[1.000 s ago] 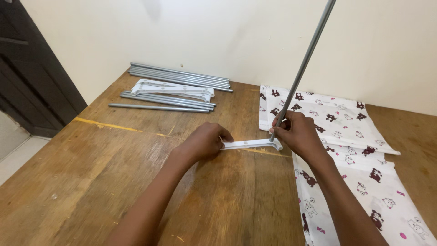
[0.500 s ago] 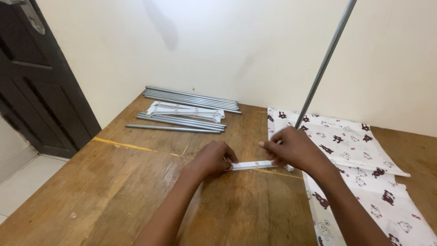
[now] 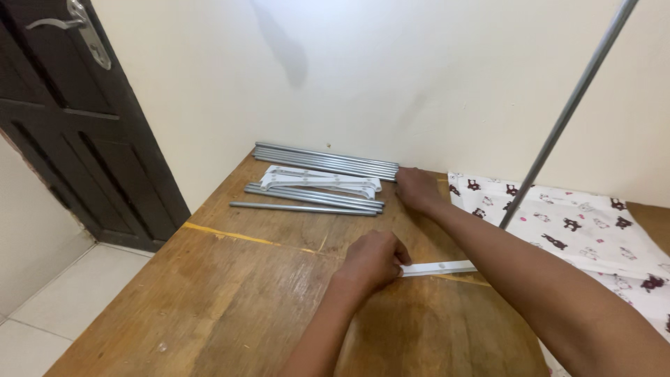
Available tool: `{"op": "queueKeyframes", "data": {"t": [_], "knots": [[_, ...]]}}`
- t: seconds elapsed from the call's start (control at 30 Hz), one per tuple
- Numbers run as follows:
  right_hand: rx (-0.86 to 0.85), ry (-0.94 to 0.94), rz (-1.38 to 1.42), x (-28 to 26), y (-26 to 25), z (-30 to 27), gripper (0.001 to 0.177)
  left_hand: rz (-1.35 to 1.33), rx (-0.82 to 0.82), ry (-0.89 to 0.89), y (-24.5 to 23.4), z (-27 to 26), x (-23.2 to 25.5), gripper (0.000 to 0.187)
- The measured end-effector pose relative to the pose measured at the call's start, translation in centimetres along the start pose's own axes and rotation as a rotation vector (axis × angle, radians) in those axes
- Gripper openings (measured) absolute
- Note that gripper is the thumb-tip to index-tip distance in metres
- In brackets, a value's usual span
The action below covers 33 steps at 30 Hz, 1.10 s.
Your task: The person assembles a small shelving unit by inserting metal rods into plastic connectors and attaching patterned fabric panels. They repeatedly adjust the frame and insert rods to secure the structure.
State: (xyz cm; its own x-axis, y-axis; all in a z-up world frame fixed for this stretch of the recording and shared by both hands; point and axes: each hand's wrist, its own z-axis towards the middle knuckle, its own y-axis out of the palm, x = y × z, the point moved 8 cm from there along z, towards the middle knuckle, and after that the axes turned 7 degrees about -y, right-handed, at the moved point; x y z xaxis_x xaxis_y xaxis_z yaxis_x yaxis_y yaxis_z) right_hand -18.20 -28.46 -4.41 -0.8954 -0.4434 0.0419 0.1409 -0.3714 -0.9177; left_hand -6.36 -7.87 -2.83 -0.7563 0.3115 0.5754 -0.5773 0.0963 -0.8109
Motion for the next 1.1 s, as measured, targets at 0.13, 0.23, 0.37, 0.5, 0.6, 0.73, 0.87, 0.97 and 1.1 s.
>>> {"op": "queueKeyframes", "data": {"t": [0.13,0.23,0.37,0.5,0.6,0.73,0.87,0.97,1.1], "knots": [[0.001,0.029,-0.101,0.0,0.4,0.0,0.01,0.009,0.008,-0.004,0.2,0.1,0.0,0.023],[-0.022,-0.062,-0.189,-0.7,-0.1,-0.6,0.011,0.013,-0.007,-0.02,0.3,0.2,-0.3,0.023],[0.02,-0.105,-0.226,-0.4,-2.1,-1.2,0.023,0.0,-0.004,-0.024,0.1,0.3,-0.3,0.022],[0.088,-0.135,-0.07,-0.8,-5.5,-2.3,0.019,0.002,-0.017,-0.025,0.0,0.3,-0.4,0.024],[0.102,-0.068,0.212,-1.9,-8.8,-3.8,0.012,-0.007,-0.031,0.005,-0.1,0.4,-0.2,0.023],[-0.051,0.141,0.606,-2.7,-12.8,-8.7,0.024,0.02,-0.044,0.01,-0.2,0.3,0.2,0.022],[-0.158,0.268,0.858,-3.9,-16.0,-14.5,0.023,0.061,-0.065,-0.034,-0.3,0.1,0.5,0.022],[-0.206,0.242,0.773,-4.7,-17.2,-17.6,0.025,0.095,-0.081,-0.055,-0.2,0.2,0.7,0.022],[-0.203,0.334,0.616,-4.1,-16.4,-19.7,0.027,0.176,-0.061,-0.033,0.2,0.3,0.8,0.021]]}}
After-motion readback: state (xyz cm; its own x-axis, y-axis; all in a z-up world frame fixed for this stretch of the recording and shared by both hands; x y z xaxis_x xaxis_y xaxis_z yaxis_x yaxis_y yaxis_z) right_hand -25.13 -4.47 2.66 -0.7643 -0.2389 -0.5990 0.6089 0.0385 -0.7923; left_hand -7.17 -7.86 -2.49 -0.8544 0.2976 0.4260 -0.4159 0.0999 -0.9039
